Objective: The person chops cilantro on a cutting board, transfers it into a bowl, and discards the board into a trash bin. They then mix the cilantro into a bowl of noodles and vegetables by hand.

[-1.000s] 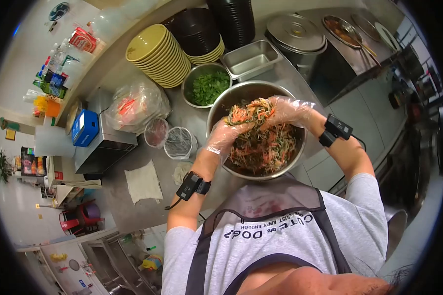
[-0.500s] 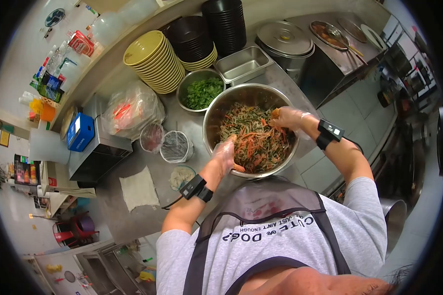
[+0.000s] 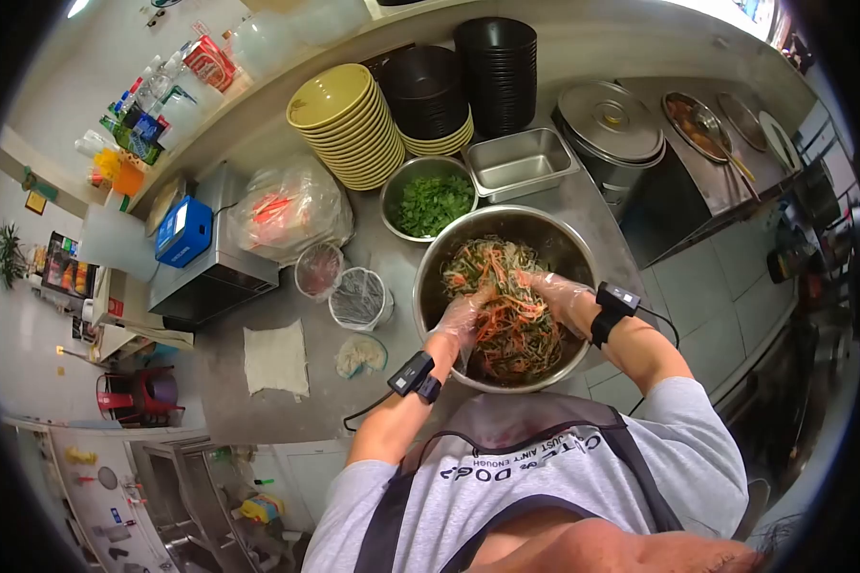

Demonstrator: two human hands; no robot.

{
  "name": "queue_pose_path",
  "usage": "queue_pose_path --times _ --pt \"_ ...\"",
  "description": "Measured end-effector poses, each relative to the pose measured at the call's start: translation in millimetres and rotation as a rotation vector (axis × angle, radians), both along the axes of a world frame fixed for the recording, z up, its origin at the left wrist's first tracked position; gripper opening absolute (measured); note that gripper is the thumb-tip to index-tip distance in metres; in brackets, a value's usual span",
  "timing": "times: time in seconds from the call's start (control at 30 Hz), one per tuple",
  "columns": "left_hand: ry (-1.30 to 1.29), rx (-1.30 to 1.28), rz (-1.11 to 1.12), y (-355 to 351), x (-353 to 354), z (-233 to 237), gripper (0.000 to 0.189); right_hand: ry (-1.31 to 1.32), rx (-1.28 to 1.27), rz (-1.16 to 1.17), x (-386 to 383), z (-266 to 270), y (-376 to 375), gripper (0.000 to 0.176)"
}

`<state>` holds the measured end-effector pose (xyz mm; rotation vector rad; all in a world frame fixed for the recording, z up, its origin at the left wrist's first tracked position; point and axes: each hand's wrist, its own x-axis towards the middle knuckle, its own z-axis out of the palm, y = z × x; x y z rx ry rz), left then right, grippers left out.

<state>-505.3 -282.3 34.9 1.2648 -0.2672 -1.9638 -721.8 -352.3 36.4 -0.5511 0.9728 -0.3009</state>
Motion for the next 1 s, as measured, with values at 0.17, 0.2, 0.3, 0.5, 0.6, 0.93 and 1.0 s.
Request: queue_pose_path --times 0.17,0.2,0.3,0.5,0.6,0.93,1.0 --pt "-0.317 -0.607 -0.055 -8.5 8.9 32.8 0.050 -0.029 -0.383 -0.029 -2.1 78.1 2.2 0.049" --pt "-0.392 -0.674 -0.086 -9.5 12.2 44.5 0.046 0.122 -0.491 0.020 -3.1 71.0 -5.1 0.052" --pt "-0.552 -0.797 -0.144 -15.9 22.6 59.0 0.032 0.236 -0.721 0.044 -4.3 132.6 5.5 0.062" --pt "-0.681 -0.835 -0.172 -1.1 -5.4 187.0 0.035 0.205 -0.903 -0.025 2.1 186.3 13.0 0.043" --pt "-0.595 -0.835 -0.238 -3.7 1.6 199.8 0.036 0.230 -1.011 0.067 -2.6 221.2 20.0 0.035" --pt "-0.338 -0.843 -0.198 -4.0 1.8 234.6 0.035 0.106 -1.100 -0.110 -0.4 264.8 36.1 0.046" --pt "-0.387 -0.896 -0.176 -6.4 -0.4 228.9 0.035 0.193 -1.113 -0.116 -1.9 259.8 32.8 0.048"
